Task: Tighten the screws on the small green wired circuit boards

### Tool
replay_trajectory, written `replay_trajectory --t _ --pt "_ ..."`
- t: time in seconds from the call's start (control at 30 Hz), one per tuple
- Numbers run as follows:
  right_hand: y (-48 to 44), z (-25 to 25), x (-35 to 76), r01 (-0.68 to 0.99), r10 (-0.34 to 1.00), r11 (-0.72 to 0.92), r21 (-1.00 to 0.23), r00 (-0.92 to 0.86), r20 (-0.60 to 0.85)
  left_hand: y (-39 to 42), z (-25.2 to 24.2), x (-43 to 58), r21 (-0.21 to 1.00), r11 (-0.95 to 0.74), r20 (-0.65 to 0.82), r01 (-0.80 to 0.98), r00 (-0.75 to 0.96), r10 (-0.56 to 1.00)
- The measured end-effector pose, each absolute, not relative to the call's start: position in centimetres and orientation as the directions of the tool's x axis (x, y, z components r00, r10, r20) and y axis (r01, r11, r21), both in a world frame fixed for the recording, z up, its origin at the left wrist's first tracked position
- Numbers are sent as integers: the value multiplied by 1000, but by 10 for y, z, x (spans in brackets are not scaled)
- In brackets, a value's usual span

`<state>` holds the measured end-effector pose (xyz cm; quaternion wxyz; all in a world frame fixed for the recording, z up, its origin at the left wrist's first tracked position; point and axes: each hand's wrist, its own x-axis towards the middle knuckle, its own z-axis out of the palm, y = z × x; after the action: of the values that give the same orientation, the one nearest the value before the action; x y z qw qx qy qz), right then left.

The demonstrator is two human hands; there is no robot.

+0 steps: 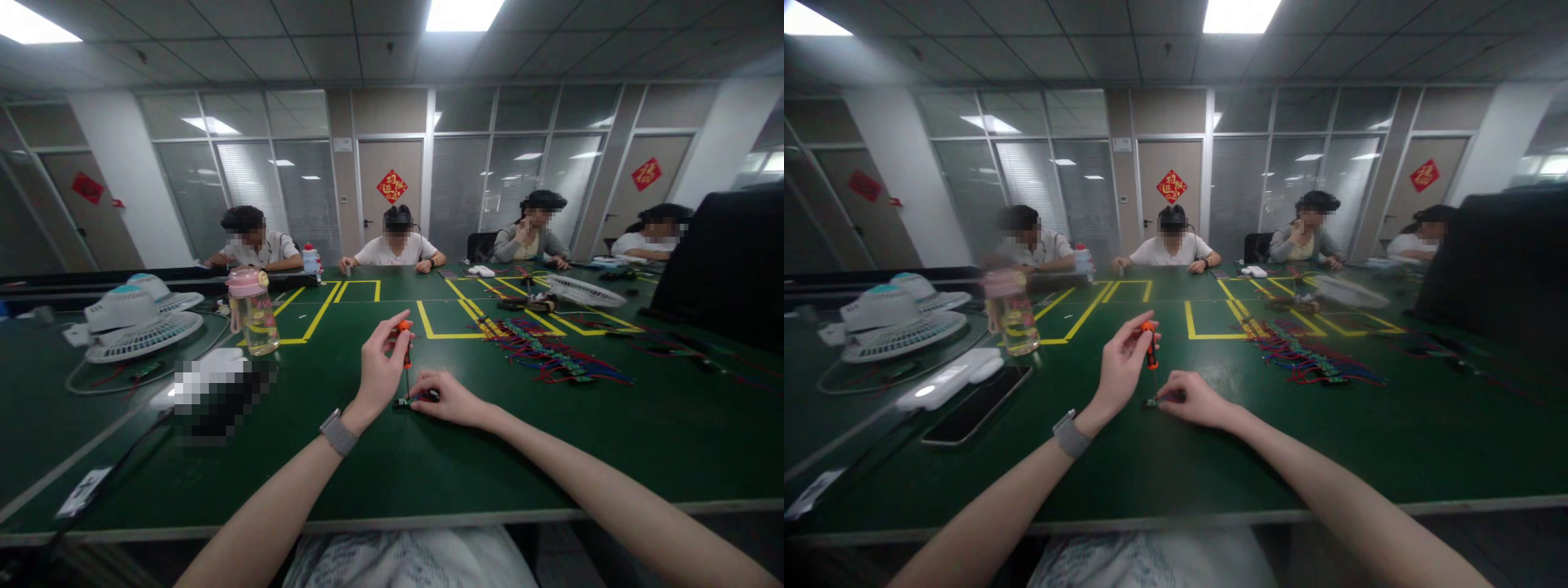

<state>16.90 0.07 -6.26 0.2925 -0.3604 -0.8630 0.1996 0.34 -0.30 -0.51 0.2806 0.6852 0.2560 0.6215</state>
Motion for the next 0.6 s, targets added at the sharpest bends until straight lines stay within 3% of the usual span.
replay_trajectory --t 0.17,0.43,0.6 --pt "0 -62 168 509 741 658 -554 -568 359 -5 -3 0 627 -753 765 199 25 643" --pt "1 -62 169 503 737 662 -556 -570 363 -3 -6 2 680 -732 728 36 80 680" --pt "1 -63 169 505 742 657 -560 -566 360 -5 -3 1 633 -760 766 146 26 643"
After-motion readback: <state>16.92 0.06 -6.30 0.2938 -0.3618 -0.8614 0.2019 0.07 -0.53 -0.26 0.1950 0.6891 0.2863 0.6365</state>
